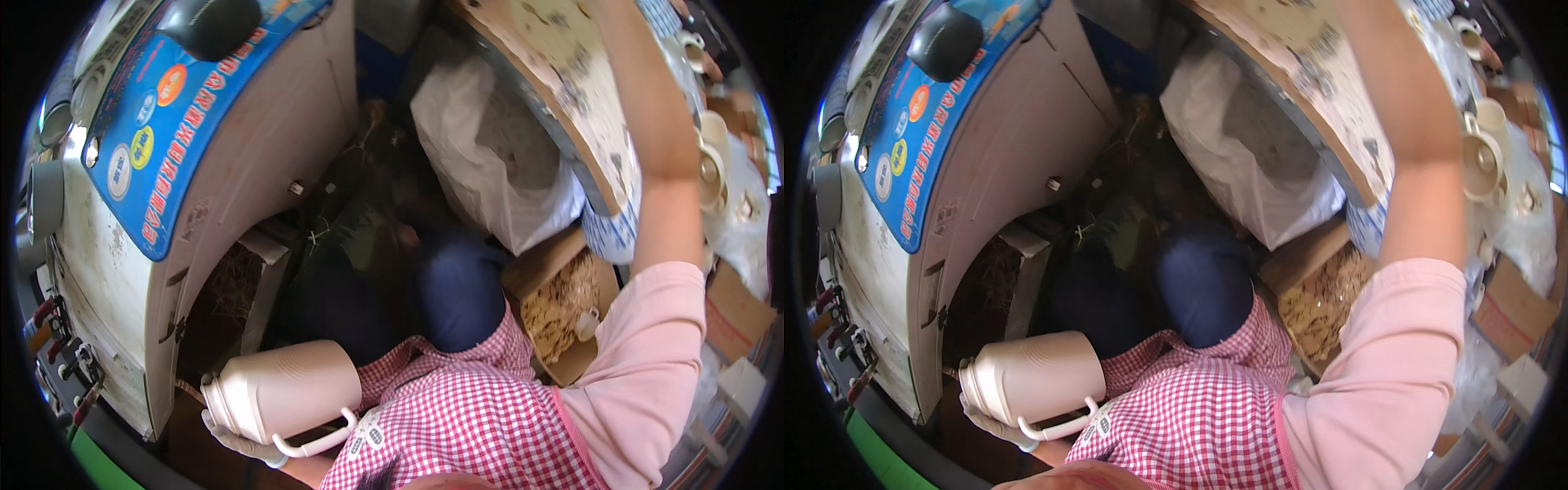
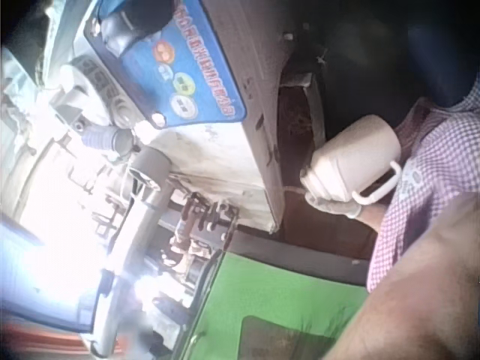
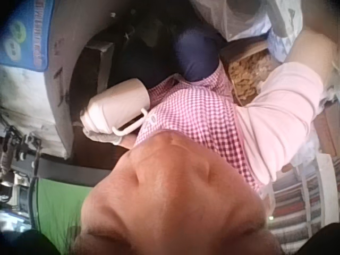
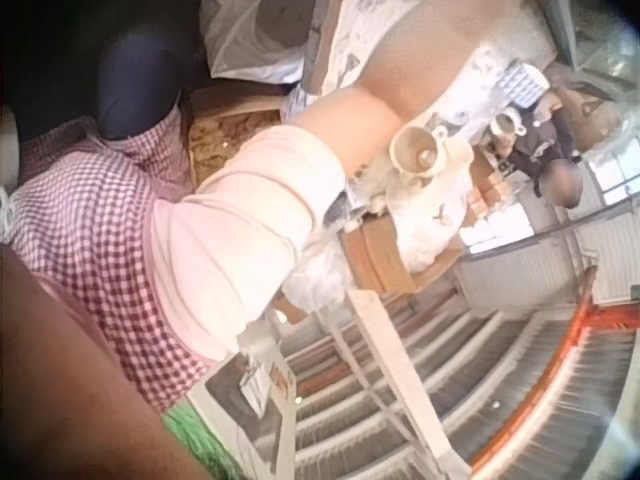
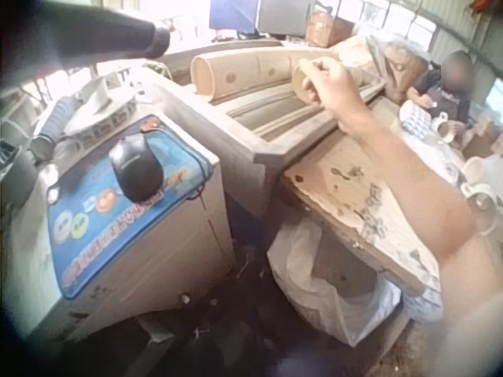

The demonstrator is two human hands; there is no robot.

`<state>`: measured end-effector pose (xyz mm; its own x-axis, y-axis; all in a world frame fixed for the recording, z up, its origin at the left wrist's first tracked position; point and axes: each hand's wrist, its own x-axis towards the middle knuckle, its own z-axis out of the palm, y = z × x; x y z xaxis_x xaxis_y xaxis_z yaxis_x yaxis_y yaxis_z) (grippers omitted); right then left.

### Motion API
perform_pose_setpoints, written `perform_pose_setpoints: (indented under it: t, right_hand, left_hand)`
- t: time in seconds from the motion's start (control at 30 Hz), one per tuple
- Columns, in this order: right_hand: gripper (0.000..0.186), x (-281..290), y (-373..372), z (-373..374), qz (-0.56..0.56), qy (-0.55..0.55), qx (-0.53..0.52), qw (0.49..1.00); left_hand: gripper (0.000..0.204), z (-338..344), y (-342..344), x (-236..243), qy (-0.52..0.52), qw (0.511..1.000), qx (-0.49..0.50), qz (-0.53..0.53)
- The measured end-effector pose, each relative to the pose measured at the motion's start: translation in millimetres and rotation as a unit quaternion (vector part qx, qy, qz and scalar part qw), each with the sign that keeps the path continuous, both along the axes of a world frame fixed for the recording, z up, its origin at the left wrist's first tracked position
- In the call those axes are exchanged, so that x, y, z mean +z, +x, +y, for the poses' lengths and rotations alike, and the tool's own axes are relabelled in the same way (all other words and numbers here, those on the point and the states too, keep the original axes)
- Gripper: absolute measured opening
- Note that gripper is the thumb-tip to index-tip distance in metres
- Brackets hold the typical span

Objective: The person sits on the floor and repeatedly picks up white ceramic pitchers from a machine. They use a small tool to scrape or smooth the interior and exterior surfaces, then place the pitchers on a nearby table.

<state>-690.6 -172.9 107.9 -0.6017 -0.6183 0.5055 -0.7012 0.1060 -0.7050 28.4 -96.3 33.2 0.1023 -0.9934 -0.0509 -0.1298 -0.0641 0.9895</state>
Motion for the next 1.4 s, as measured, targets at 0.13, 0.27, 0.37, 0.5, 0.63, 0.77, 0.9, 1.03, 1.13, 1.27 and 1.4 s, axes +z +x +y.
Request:
perform_pose_setpoints:
  t: [0.13,0.27,0.37,0.5,0.63,0.77,0.9,1.03,1.13,1.27,1.4]
  right_hand:
    - [0.036,-7,144,137,-0.262,0.223,0.28,0.896]
    - [0.023,-111,179,224,-0.192,0.39,0.19,0.88]
    - [0.019,-236,131,260,0.072,0.569,-0.014,0.819]
    - [0.017,-379,97,305,0.194,0.59,-0.029,0.783]
    - [0.018,-384,99,316,0.228,0.564,-0.056,0.792]
    - [0.015,-264,138,301,0.255,0.579,-0.11,0.767]
    - [0.025,-134,258,285,-0.02,0.156,0.032,0.987]
    - [0.043,-44,402,263,-0.376,0.045,0.324,0.867]
    - [0.041,4,481,258,-0.427,0.105,0.476,0.762]
    - [0.036,22,536,252,0.005,0.119,0.5,0.858]
    - [0.028,14,554,262,0.168,0.207,0.437,0.859]
  left_hand:
    - [0.062,14,5,5,-0.021,0.999,-0.04,-0.014]
    - [0.062,32,12,14,-0.067,0.992,-0.104,0.017]
    - [0.063,46,15,27,-0.105,0.986,-0.13,-0.014]
    - [0.075,56,7,43,-0.116,0.985,-0.121,-0.046]
    - [0.095,60,-1,52,-0.154,0.98,-0.106,-0.069]
    - [0.106,68,11,66,-0.199,0.974,-0.06,-0.094]
    - [0.12,84,22,75,-0.289,0.901,-0.11,-0.304]
    - [0.113,91,14,61,-0.302,0.883,-0.254,-0.254]
    - [0.11,99,10,55,-0.382,0.845,-0.275,-0.255]
    - [0.106,111,16,53,-0.391,0.849,-0.274,-0.226]
    - [0.1,117,19,42,-0.414,0.834,-0.286,-0.228]
